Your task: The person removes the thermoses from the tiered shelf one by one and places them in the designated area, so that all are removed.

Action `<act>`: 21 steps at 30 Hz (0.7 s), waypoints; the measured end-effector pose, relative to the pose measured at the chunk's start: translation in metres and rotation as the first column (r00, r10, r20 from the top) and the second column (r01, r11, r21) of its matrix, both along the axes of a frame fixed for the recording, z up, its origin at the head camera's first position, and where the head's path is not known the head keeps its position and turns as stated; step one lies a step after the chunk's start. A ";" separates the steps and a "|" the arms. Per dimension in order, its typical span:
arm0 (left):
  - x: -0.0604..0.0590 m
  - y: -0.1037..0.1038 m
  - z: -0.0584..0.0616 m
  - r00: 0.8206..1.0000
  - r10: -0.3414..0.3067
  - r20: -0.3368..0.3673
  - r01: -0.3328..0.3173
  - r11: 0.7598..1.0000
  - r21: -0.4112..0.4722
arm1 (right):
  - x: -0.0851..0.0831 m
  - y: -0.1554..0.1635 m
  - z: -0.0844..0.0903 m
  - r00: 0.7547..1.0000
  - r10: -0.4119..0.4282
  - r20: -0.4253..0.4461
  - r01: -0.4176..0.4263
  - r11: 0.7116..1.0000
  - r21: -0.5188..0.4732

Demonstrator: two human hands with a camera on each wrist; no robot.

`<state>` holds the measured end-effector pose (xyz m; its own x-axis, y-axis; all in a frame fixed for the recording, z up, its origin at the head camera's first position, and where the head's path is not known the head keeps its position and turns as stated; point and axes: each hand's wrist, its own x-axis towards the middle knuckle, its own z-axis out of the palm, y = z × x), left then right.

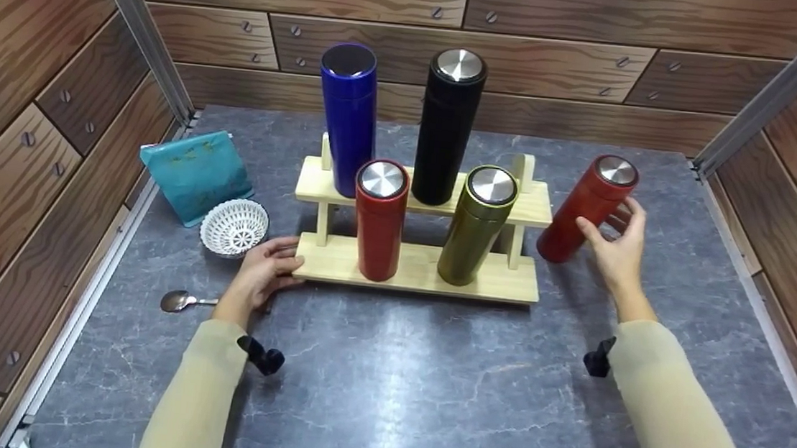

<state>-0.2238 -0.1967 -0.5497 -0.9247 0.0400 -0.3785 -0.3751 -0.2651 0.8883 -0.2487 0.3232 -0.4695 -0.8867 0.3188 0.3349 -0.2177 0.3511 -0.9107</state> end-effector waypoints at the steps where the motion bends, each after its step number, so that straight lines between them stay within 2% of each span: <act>1: 0.000 0.000 0.000 1.000 -0.003 -0.001 0.003 1.000 0.002 | 0.001 0.001 0.001 1.000 -0.002 -0.012 0.002 1.000 0.000; 10: -0.001 -0.001 0.000 1.000 -0.015 0.008 0.015 1.000 -0.015 | 0.008 0.004 0.006 0.993 -0.031 -0.112 0.015 0.989 -0.147; 17: -0.001 -0.002 -0.001 1.000 -0.020 -0.014 0.020 0.999 -0.039 | 0.019 0.006 0.009 0.983 -0.064 -0.170 0.039 0.988 -0.151; 21: -0.001 -0.002 -0.002 0.999 -0.029 -0.020 0.028 0.999 -0.038 | 0.024 0.008 0.015 0.974 -0.047 -0.220 0.010 0.986 -0.168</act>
<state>-0.2243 -0.1991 -0.5513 -0.9309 0.0523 -0.3616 -0.3639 -0.2204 0.9050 -0.2246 0.3313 -0.4544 -0.7857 0.4098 0.4634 -0.4133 0.2096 -0.8862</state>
